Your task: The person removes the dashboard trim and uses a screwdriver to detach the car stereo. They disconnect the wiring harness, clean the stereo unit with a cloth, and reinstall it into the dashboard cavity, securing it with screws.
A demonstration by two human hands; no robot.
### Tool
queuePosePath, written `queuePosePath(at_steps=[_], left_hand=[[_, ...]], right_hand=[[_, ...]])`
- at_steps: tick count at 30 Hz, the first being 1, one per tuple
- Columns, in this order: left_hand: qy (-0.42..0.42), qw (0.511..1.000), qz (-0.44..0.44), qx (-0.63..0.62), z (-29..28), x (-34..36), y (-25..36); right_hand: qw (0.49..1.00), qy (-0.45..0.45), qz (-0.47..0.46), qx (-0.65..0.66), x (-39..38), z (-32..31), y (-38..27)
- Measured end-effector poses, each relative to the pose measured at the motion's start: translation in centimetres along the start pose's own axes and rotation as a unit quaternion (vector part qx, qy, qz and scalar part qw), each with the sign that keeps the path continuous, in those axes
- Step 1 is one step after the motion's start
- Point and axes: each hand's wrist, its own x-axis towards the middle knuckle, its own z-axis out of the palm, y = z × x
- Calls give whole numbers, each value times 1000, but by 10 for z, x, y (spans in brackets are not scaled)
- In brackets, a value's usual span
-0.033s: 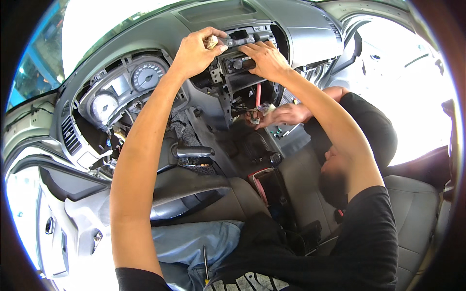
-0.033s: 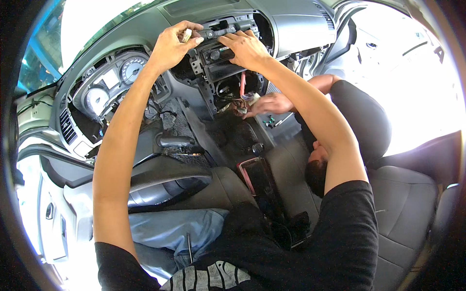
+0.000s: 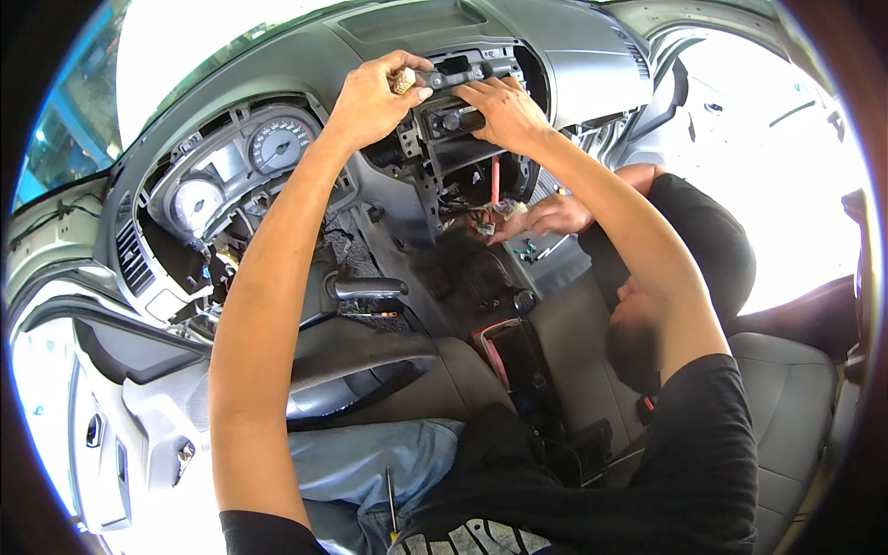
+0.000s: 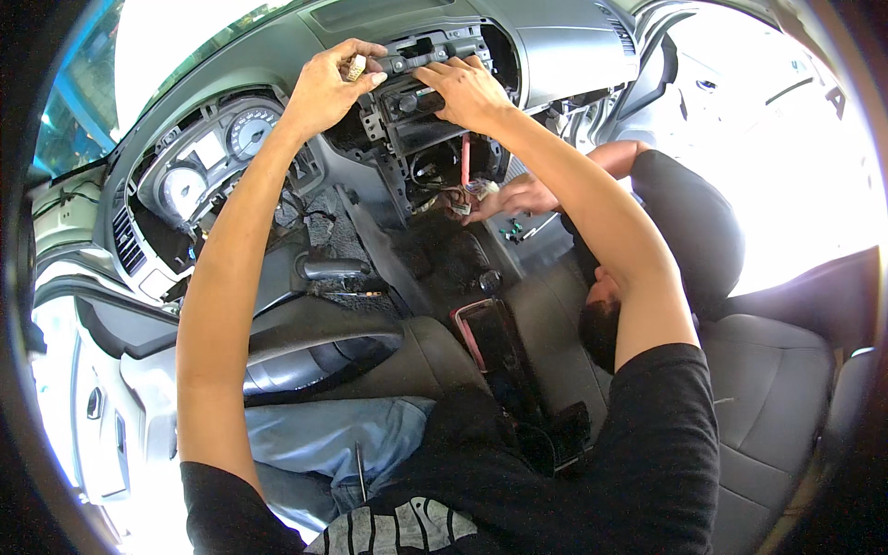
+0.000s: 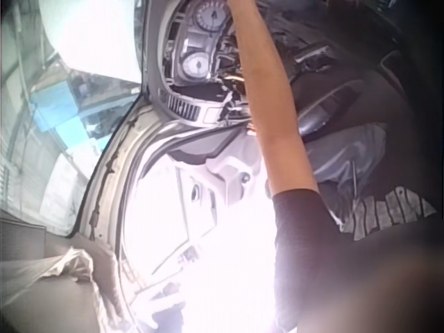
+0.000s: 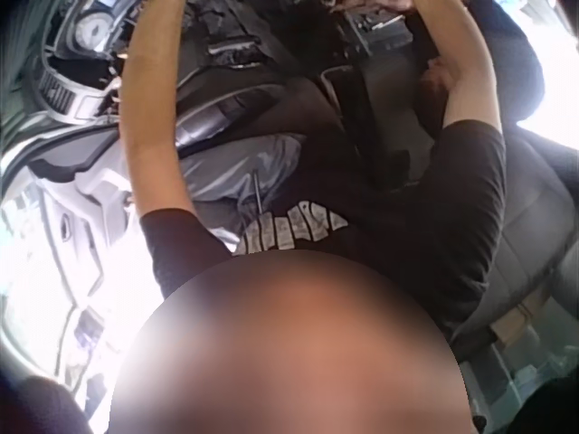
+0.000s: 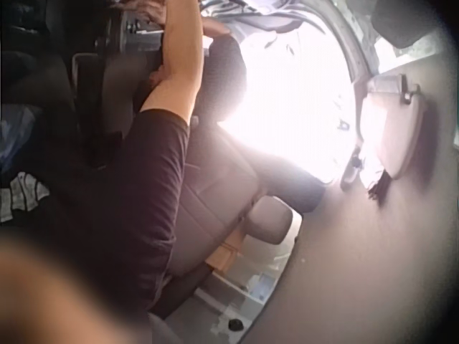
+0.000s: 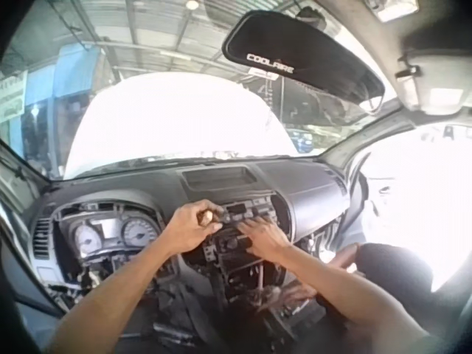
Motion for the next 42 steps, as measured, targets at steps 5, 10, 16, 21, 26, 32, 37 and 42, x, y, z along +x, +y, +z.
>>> queuePosePath(at_steps=[5, 10, 16, 21, 26, 32, 37, 42], left_hand=[[-6, 1000, -7, -6, 8, -14, 7], [-56, 963, -137, 224, -1, -35, 9], [-72, 926, -148, 340, 17, -38, 14], [-79, 895, -161, 408, 24, -35, 8], [-99, 968, -84, 214, -2, -69, 25], [-60, 964, -124, 225, -120, -233, 135], [-42, 960, -205, 185, -164, -377, 188], [-179, 923, -321, 117, -150, -469, 188]], right_hand=[[1000, 5, 4, -22, 1, 5, 0], [991, 41, 90, -90, -7, 6, -25], [939, 171, 295, -52, -6, 21, -61], [945, 125, 298, -61, -5, 27, -57], [936, 214, 212, -182, -8, 18, -44], [960, 115, 236, -102, -39, 7, -51], [966, 211, 147, -20, -89, -27, -127], [930, 136, -14, 341, -139, -65, -274]])
